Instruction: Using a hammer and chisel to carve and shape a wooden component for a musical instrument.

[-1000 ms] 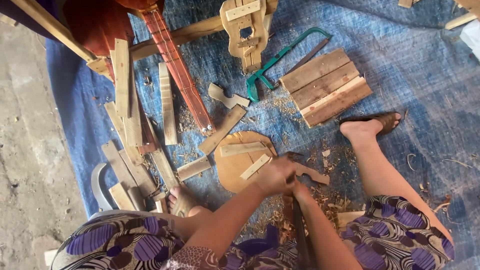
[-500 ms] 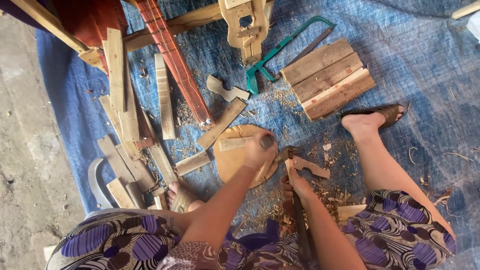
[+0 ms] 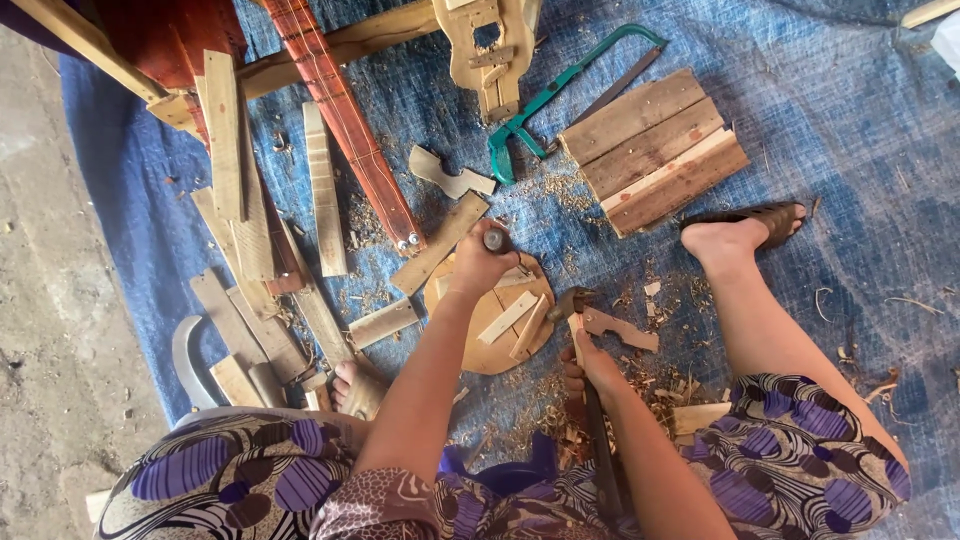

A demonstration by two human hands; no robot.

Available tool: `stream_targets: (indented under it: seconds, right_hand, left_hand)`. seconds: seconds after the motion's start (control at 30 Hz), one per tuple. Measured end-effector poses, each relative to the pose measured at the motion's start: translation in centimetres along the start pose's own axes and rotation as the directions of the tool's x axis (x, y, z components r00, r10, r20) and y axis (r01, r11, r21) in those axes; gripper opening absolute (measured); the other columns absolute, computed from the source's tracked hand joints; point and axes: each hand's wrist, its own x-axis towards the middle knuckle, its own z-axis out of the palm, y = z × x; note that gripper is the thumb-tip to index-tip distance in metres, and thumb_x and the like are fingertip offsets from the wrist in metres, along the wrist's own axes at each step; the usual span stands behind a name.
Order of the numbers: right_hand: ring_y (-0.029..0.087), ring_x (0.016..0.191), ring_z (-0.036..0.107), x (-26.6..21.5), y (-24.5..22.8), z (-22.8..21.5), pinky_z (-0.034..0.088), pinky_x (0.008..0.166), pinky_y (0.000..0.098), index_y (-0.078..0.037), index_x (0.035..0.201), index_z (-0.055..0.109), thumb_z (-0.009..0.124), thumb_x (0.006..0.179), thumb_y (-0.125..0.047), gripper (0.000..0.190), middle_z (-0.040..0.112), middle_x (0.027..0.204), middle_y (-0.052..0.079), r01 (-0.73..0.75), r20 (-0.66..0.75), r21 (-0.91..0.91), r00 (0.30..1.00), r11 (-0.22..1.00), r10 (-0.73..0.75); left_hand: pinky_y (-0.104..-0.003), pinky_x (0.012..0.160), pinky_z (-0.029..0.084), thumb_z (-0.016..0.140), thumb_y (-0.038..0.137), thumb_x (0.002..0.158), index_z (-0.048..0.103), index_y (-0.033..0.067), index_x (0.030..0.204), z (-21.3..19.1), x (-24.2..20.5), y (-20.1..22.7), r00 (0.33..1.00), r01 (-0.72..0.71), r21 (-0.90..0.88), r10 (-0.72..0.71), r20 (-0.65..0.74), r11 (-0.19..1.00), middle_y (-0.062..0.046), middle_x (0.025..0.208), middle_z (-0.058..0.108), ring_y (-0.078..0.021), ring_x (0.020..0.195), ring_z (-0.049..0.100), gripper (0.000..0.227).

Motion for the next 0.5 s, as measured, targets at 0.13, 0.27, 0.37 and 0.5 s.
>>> stream_targets:
  seconds: [0.13, 0.27, 0.37, 0.5]
  right_hand:
    - [0.014, 0.038, 0.034, -0.1, 0.0, 0.4, 0.031, 0.038, 0.0335, -0.004, 0.092, 0.056, 0.039, 0.107, -0.059, 0.060, 0.029, 0.058, -0.002, 0.007, -0.032, 0.015, 0.999, 1.000, -0.007]
    - [0.013, 0.039, 0.033, -0.6, -0.2, 0.7, 0.031, 0.039, 0.0331, -0.003, 0.091, 0.056, 0.040, 0.107, -0.058, 0.059, 0.030, 0.059, -0.003, 0.002, -0.036, 0.007, 0.999, 1.000, -0.001]
    - [0.013, 0.040, 0.035, -1.0, -0.4, 1.3, 0.031, 0.040, 0.0328, -0.002, 0.091, 0.056, 0.040, 0.107, -0.057, 0.059, 0.031, 0.059, -0.002, 0.022, -0.053, -0.018, 0.998, 1.000, -0.023]
    - [0.013, 0.039, 0.034, -2.1, -0.8, 1.9, 0.031, 0.039, 0.0336, -0.001, 0.090, 0.057, 0.037, 0.108, -0.055, 0.060, 0.031, 0.058, -0.002, 0.063, -0.057, -0.055, 0.996, 0.996, -0.066]
  left_hand:
    - [-0.043, 0.097, 0.054, 0.079, 0.021, 0.061, 0.071, 0.0266, 0.102, -0.9, -1.1, 1.8, 0.998, -0.042, -0.033, 0.043, 0.042, 0.999, -0.005, 0.107, 0.072, -0.0312, 0.112, 0.069, 0.042]
    - [-0.044, 0.096, 0.056, 0.078, 0.018, 0.060, 0.071, 0.0246, 0.102, -0.5, -1.4, 2.5, 0.982, -0.148, -0.014, 0.148, 0.118, 0.989, -0.006, 0.108, 0.071, -0.0325, 0.112, 0.068, 0.043]
    - [-0.039, 0.095, 0.056, 0.078, 0.018, 0.062, 0.073, 0.0276, 0.102, -0.5, -1.1, 2.2, 0.970, -0.172, -0.060, 0.180, 0.164, 0.983, -0.003, 0.105, 0.073, -0.0288, 0.110, 0.069, 0.041]
    - [-0.036, 0.091, 0.057, 0.078, 0.017, 0.064, 0.075, 0.0279, 0.102, -1.3, -0.9, 2.2, 0.952, -0.205, -0.068, 0.215, 0.216, 0.976, -0.004, 0.099, 0.075, -0.0264, 0.104, 0.072, 0.040]
